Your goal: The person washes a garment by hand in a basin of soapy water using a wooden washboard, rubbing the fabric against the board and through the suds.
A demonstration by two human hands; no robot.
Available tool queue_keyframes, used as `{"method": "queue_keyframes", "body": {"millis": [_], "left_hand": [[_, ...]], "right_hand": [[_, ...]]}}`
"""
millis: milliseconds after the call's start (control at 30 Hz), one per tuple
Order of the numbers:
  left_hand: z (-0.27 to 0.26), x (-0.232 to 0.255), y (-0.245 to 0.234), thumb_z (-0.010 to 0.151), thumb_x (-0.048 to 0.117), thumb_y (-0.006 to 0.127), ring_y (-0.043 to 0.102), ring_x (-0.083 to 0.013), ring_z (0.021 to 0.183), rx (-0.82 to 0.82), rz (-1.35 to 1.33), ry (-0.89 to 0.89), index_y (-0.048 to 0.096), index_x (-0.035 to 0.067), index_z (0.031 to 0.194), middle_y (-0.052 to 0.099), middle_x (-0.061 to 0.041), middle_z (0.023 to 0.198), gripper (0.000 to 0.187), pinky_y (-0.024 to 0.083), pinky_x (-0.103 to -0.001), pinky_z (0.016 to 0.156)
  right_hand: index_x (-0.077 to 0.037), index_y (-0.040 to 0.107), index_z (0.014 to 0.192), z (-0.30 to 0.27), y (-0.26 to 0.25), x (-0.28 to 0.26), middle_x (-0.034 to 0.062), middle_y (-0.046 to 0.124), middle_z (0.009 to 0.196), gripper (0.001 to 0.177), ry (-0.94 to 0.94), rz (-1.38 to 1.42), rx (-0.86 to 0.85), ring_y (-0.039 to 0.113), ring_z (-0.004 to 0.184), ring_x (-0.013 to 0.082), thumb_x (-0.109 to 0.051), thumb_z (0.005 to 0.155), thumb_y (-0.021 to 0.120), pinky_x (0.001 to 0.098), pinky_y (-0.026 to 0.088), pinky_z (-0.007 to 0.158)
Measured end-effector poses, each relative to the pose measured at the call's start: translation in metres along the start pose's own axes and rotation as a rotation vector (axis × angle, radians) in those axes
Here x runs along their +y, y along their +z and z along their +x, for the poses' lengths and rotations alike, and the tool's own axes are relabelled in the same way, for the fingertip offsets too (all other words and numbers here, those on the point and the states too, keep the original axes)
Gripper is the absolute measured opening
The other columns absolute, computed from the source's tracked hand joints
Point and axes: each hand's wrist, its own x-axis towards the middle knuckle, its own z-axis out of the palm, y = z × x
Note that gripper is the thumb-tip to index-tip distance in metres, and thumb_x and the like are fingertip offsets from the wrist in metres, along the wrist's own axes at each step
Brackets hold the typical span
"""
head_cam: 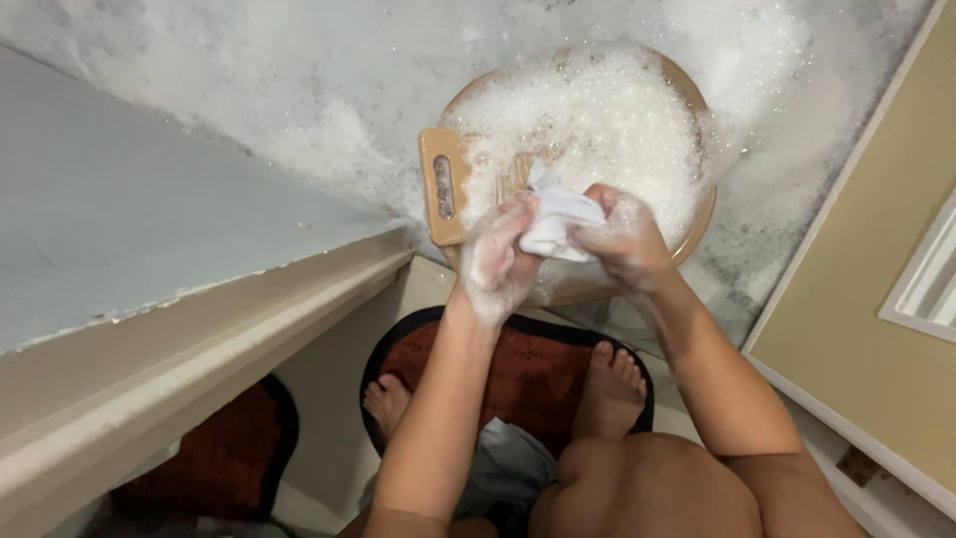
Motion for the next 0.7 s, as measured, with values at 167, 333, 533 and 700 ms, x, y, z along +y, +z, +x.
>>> {"method": "queue_keyframes", "body": {"millis": [167, 333, 533, 700], "left_hand": [[0.001, -0.001, 0.034, 0.081, -0.008, 0.066, 0.074, -0.0186, 0.088, 0.372, 0.883, -0.086, 0.059, 0.003, 0.115, 0.072, -0.016, 0.106, 0.037, 0.06, -0.027, 0.074], [0.003, 0.002, 0.043, 0.092, 0.0, 0.053, 0.063, -0.0229, 0.065, 0.446, 1.122, -0.198, 0.064, 0.009, 0.121, 0.076, -0.014, 0.093, 0.031, 0.045, -0.029, 0.041], [0.006, 0.002, 0.001, 0.096, 0.004, 0.06, 0.069, -0.0166, 0.083, 0.338, 0.498, -0.049, 0.065, -0.002, 0.116, 0.073, -0.008, 0.096, 0.022, 0.058, -0.03, 0.073], [0.007, -0.007, -0.012, 0.095, 0.0, 0.066, 0.071, -0.0226, 0.097, 0.239, 0.02, 0.025, 0.062, -0.007, 0.121, 0.07, -0.014, 0.109, 0.028, 0.059, -0.035, 0.093]], "right_hand": [[0.004, 0.061, 0.11, 0.003, -0.008, 0.021, 0.015, 0.066, 0.103, 0.02, -0.407, -0.185, -0.007, 0.068, 0.094, 0.0177, -0.005, 0.096, 0.072, 0.0292, 0.059, 0.081], [0.013, 0.068, 0.109, 0.007, -0.023, 0.031, 0.0237, 0.073, 0.101, 0.027, -0.171, 0.388, -0.311, 0.072, 0.085, 0.0256, -0.014, 0.107, 0.067, 0.0346, 0.061, 0.071], [0.013, 0.064, 0.115, 0.003, -0.006, -0.001, 0.023, 0.072, 0.114, 0.046, 0.007, 0.535, -0.34, 0.073, 0.107, 0.0276, -0.027, 0.092, 0.069, 0.0342, 0.061, 0.097], [0.007, 0.061, 0.116, -0.02, 0.008, -0.008, 0.0147, 0.068, 0.108, 0.034, -0.24, -0.085, -0.101, 0.067, 0.098, 0.0189, -0.008, 0.088, 0.073, 0.0264, 0.056, 0.088]]}}
